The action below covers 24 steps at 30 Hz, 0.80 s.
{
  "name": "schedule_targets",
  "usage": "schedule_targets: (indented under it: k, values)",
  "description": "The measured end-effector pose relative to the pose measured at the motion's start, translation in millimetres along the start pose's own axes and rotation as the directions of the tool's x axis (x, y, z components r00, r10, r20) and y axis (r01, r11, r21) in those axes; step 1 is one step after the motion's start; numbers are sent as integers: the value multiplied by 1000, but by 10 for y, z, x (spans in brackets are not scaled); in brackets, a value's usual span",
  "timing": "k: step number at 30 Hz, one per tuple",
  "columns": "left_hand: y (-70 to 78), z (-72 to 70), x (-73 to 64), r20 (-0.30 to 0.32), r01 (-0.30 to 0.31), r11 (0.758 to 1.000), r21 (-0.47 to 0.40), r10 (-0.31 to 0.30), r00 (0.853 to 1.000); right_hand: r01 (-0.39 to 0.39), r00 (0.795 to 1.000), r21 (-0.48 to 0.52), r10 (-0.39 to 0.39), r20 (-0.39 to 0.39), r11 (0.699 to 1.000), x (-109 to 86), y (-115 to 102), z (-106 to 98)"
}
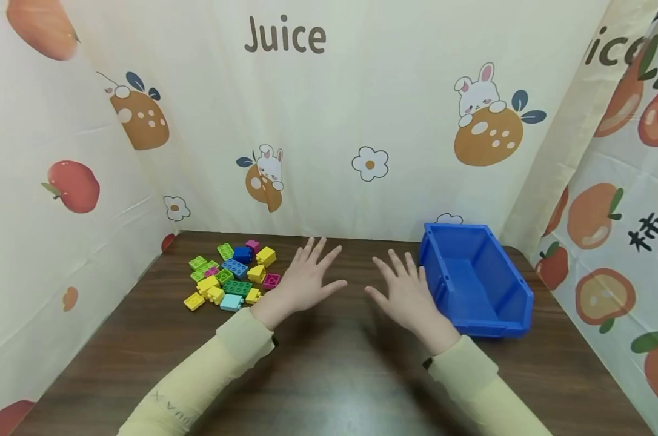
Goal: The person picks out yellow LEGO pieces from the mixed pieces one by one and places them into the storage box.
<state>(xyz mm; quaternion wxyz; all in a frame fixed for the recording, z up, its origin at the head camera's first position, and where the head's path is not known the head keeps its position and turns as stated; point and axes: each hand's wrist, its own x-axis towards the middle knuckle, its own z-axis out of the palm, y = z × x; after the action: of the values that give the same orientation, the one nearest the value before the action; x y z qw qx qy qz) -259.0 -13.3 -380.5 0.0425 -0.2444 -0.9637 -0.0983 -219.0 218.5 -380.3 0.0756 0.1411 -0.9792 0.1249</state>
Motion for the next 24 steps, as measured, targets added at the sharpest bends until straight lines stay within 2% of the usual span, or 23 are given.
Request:
schedule_targets:
  k: [9, 15, 20, 22, 24]
  values:
    - [477, -57, 283, 13, -70, 997, -16, 70, 997, -19, 999, -3, 19, 39, 1000, -109, 354, -619]
    - [803, 44, 459, 73, -88, 995, -52, 91, 993, -64, 994, -5, 64, 84, 998, -150, 685, -906]
    - [1061, 160, 558, 110, -70, 978, -197, 93, 990, -123, 986, -41, 126, 112, 992, -162, 984, -1022]
    - [1156, 200, 592, 129, -49, 957, -285, 89, 988, -155, 978, -26, 157, 140, 988, -179, 1111, -1040]
    - [1251, 233, 628, 147, -15, 927, -376, 76, 986, -186, 969, -12, 186, 162, 982, -200, 1243, -1039]
